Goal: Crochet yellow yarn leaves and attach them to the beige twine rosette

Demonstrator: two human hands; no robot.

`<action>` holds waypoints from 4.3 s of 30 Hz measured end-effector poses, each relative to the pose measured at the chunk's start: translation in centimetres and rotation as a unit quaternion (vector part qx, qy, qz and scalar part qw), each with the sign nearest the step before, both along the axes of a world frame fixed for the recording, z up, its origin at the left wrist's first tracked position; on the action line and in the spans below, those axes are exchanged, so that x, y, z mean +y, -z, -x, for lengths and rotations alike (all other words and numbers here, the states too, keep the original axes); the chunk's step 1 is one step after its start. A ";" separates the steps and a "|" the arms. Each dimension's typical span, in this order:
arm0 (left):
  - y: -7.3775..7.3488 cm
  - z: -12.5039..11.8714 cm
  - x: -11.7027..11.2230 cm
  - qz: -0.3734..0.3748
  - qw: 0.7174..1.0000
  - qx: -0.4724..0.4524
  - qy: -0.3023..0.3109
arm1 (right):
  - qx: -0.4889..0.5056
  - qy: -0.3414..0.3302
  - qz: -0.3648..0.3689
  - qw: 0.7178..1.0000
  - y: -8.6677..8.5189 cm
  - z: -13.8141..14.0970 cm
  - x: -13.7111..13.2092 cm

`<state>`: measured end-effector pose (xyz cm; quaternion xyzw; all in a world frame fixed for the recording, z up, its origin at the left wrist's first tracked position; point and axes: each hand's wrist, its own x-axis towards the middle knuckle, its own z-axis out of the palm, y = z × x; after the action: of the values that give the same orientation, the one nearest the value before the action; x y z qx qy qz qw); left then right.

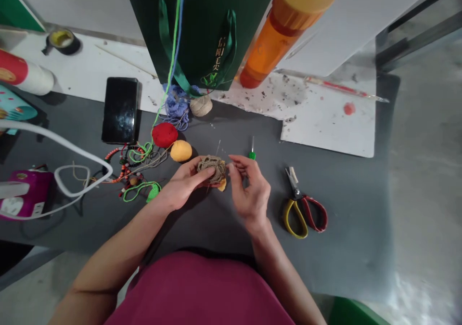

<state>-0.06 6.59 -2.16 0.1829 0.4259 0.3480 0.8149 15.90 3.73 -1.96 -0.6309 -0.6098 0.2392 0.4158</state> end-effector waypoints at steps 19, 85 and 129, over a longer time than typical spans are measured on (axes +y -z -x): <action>-0.4 -0.3 -0.4 -0.046 0.997 0.058 -0.001 | 0.136 -0.019 0.093 0.986 0.5 0.0 -0.2; -0.1 -1.1 -0.8 -0.078 0.986 0.146 -0.022 | 0.259 0.028 0.195 0.946 0.6 -0.4 -0.3; -0.2 -1.0 -0.8 -0.062 0.992 0.100 -0.046 | 0.224 0.006 0.166 0.960 0.8 -0.3 -0.5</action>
<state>0.96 5.77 -1.93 0.2469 0.4909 0.3911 0.7384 16.20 3.19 -2.74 -0.6254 -0.4489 0.4697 0.4323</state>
